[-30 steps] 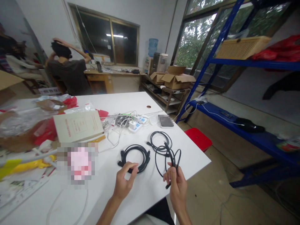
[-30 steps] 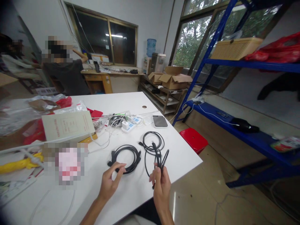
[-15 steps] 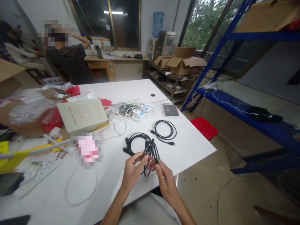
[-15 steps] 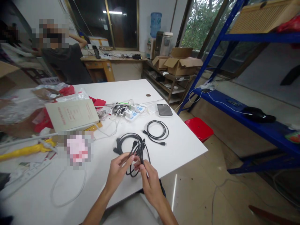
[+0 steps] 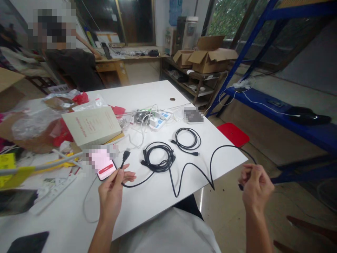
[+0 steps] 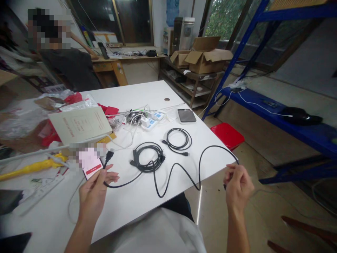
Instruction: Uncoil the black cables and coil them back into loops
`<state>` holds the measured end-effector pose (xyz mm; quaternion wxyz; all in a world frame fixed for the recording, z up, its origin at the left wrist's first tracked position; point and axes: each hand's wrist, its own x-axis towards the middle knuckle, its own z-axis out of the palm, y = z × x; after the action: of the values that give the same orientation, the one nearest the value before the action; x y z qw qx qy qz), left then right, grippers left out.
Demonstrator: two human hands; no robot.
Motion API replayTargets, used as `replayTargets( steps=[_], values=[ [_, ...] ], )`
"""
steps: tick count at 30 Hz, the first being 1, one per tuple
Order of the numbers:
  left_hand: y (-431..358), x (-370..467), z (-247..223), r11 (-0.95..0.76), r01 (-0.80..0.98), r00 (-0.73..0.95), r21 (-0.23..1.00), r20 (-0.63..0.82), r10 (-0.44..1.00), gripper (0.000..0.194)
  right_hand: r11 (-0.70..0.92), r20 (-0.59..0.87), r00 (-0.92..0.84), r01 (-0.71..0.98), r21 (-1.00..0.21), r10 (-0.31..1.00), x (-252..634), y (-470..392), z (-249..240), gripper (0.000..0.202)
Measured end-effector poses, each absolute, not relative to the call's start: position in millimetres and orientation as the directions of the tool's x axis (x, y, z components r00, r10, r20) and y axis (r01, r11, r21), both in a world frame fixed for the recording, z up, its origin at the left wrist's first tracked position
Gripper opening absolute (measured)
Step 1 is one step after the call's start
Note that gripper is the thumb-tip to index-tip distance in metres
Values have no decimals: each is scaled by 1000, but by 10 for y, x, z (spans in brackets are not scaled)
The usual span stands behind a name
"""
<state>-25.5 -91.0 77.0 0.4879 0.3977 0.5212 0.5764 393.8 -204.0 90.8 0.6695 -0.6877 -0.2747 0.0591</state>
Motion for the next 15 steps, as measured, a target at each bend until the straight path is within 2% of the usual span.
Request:
replayTargets(
  steps=[7,15],
  values=[
    [-913,-432,806,10,-296,-268,955,-93,959,44,133,320,910,295,-946,262,4251,-2227,1005,50],
    [-1005,-410,745,113,-324,-220,939,-191,957,50,196,371,908,335,-922,195,4288,-2279,1060,51]
  ],
)
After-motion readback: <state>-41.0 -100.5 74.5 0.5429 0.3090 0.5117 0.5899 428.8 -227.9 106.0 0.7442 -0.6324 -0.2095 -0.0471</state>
